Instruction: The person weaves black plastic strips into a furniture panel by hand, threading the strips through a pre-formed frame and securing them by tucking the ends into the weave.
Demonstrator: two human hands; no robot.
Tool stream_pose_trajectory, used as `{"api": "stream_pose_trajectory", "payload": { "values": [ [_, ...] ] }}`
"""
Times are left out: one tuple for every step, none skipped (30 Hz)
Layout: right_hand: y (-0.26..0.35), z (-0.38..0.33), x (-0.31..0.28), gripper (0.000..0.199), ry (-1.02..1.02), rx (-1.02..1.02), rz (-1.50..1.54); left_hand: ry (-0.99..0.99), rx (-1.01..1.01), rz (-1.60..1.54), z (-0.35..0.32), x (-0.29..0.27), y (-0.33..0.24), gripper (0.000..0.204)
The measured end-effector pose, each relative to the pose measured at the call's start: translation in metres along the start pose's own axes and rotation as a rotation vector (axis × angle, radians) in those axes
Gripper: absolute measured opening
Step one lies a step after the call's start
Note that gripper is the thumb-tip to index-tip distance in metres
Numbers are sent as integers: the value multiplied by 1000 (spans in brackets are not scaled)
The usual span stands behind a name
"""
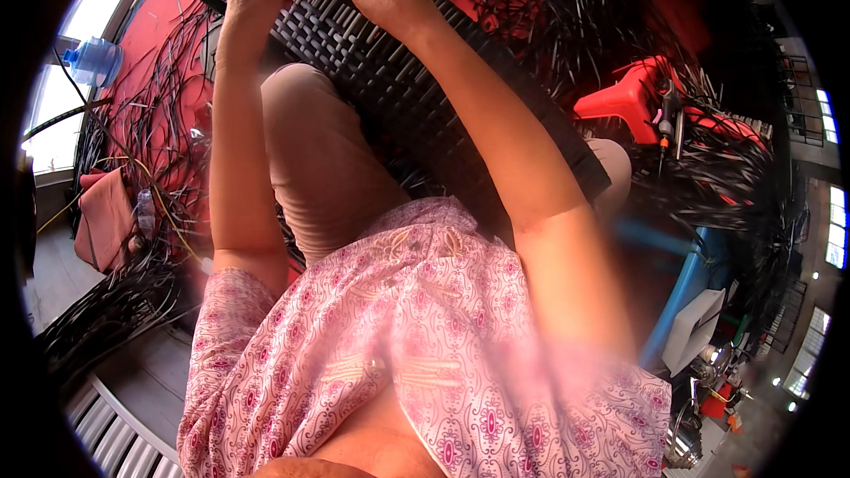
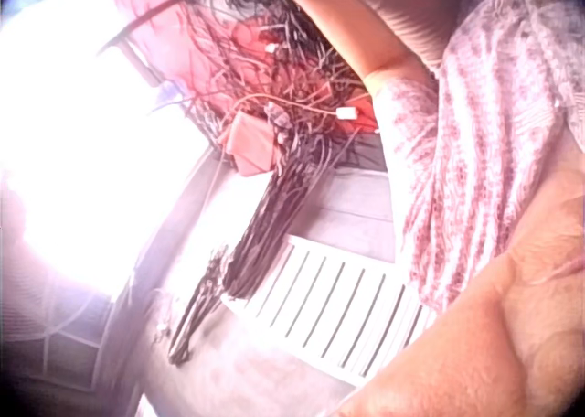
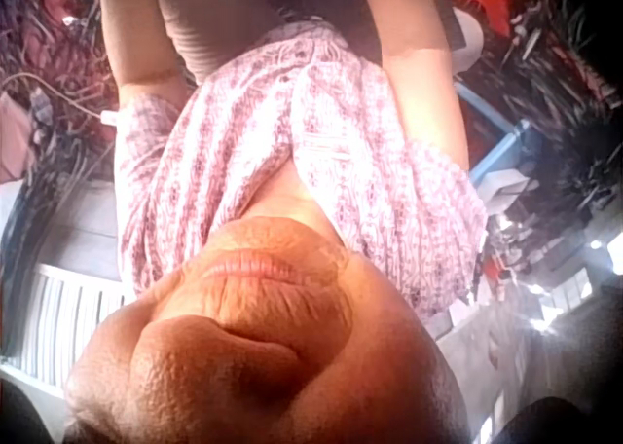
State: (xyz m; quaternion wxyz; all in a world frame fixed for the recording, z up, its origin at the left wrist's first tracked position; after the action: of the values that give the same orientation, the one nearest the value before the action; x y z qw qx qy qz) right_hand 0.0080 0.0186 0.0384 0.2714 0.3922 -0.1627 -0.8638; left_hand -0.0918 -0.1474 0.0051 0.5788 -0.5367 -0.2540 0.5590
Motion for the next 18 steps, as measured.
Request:
{"api": "stream_pose_trajectory", "payload": {
  "values": [
    [-2,9,12,23,111,65,168,4,55,-23,1,-7,-5,14],
    [-1,14,19,22,189,99,323,-12,29,-16,-2,-10,-13,11],
    [-6,16,23,22,255,151,462,-4,7,-21,-1,-2,-24,8],
    [-12,16,26,22,318,202,602,4,-14,-26,1,7,-30,8],
    [-12,18,26,21,314,211,635,-5,5,-70,1,7,-33,10],
    [-13,16,25,21,291,230,637,35,30,-161,2,8,-32,9],
    [-15,13,23,21,267,250,637,77,57,-253,4,11,-30,9],
    [-15,11,20,21,243,268,636,116,85,-347,5,13,-28,9],
    [-17,7,14,22,219,305,584,119,17,-376,7,15,-22,9],
    [-20,1,8,23,226,364,542,122,-51,-406,8,19,-16,10],
    [-23,-4,2,23,230,420,498,127,-116,-434,11,23,-11,11],
    [-24,-6,-3,23,235,467,456,188,-45,-282,19,21,3,14],
    [-34,-10,1,23,175,396,452,236,-84,-80,21,26,24,14],
    [-50,-20,8,14,93,524,618,299,-121,116,22,39,31,15],
    [-48,-23,5,15,100,527,612,304,-7,280,18,47,33,15],
    [-46,-28,2,16,108,529,605,307,107,444,13,57,35,16],
    [-45,-32,0,16,100,543,578,317,227,605,9,68,27,16],
    [-45,-35,0,16,94,557,552,274,33,488,5,65,29,17]
  ]
}}
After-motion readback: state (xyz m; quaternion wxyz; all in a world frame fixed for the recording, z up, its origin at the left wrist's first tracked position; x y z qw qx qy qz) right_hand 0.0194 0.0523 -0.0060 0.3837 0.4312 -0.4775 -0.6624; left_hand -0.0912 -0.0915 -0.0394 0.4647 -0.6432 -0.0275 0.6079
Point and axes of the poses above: each hand's wrist, its own z-axis towards the middle knuckle, its own x-axis out of the palm, y = z × x, the point moved 5 cm from there along z, towards the middle knuckle, and after that the axes turned 1 degree about -z, right-handed, at the moved point
